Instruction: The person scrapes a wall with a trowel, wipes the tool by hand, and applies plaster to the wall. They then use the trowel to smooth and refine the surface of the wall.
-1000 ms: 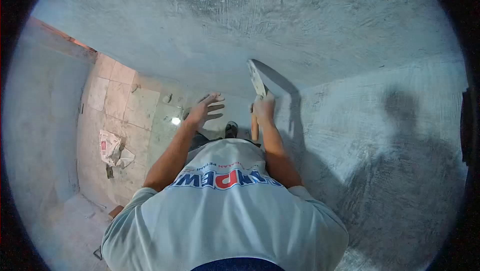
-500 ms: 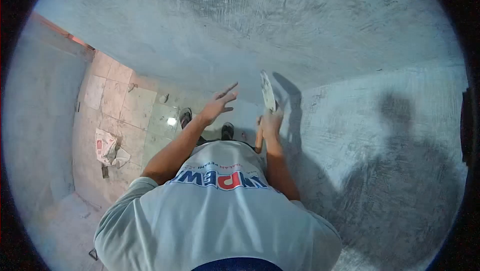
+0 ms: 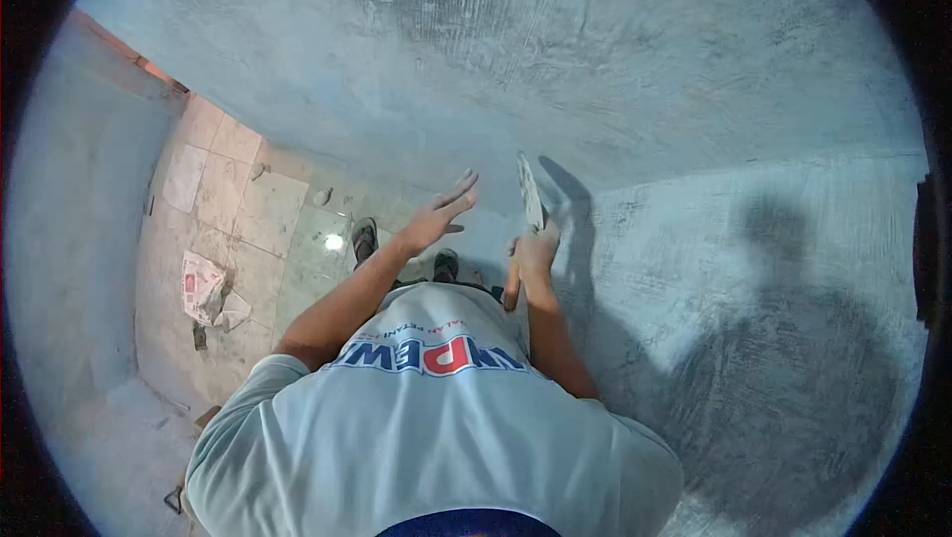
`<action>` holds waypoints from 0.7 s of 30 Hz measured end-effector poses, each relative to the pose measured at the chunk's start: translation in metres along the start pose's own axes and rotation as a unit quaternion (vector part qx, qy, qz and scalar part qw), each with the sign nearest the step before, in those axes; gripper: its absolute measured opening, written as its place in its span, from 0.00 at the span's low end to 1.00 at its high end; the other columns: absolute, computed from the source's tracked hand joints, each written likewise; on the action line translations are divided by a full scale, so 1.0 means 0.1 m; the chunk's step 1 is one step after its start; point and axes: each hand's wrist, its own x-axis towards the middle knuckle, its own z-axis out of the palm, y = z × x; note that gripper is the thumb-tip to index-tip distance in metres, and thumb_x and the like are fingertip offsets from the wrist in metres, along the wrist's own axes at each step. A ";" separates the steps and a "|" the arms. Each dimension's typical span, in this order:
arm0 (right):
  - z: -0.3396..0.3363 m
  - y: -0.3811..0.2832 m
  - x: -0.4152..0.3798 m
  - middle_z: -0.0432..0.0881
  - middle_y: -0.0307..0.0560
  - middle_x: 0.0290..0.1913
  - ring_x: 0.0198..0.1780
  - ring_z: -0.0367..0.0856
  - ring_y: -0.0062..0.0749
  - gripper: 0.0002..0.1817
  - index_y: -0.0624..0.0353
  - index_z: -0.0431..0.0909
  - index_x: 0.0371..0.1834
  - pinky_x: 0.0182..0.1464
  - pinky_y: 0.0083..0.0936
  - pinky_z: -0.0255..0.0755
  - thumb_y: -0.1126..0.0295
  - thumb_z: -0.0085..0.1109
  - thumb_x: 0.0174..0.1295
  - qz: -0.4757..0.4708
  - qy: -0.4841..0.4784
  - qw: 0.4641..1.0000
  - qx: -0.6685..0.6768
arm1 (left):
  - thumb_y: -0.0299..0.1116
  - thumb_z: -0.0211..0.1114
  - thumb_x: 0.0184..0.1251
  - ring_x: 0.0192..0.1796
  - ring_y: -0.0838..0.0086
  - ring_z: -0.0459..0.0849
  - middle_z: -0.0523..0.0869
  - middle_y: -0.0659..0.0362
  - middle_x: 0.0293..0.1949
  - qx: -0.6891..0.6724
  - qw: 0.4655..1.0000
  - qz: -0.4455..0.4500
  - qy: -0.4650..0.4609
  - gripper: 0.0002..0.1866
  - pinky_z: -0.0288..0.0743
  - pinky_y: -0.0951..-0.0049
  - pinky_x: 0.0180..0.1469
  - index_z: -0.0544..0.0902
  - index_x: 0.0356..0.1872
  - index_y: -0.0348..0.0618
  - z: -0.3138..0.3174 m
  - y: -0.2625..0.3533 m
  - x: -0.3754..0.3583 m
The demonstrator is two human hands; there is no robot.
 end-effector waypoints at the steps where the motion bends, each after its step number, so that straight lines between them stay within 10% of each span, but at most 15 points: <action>1: -0.01 0.01 0.02 0.79 0.46 0.30 0.17 0.77 0.31 0.23 0.64 0.77 0.62 0.18 0.29 0.71 0.85 0.39 0.69 -0.005 0.008 1.000 0.005 | 0.62 0.60 0.78 0.86 0.53 0.54 0.41 0.62 0.89 0.010 1.000 -0.007 -0.005 0.44 0.64 0.38 0.77 0.54 0.87 0.58 -0.05 -0.02 -0.02; 21: 0.08 0.47 0.33 0.83 0.51 0.32 0.17 0.79 0.36 0.28 0.64 0.81 0.66 0.19 0.35 0.72 0.85 0.39 0.66 0.003 0.036 0.994 0.106 | 0.63 0.60 0.78 0.80 0.48 0.66 0.55 0.52 0.86 -0.034 0.999 -0.031 0.008 0.43 0.66 0.42 0.76 0.57 0.86 0.57 -0.12 -0.14 -0.01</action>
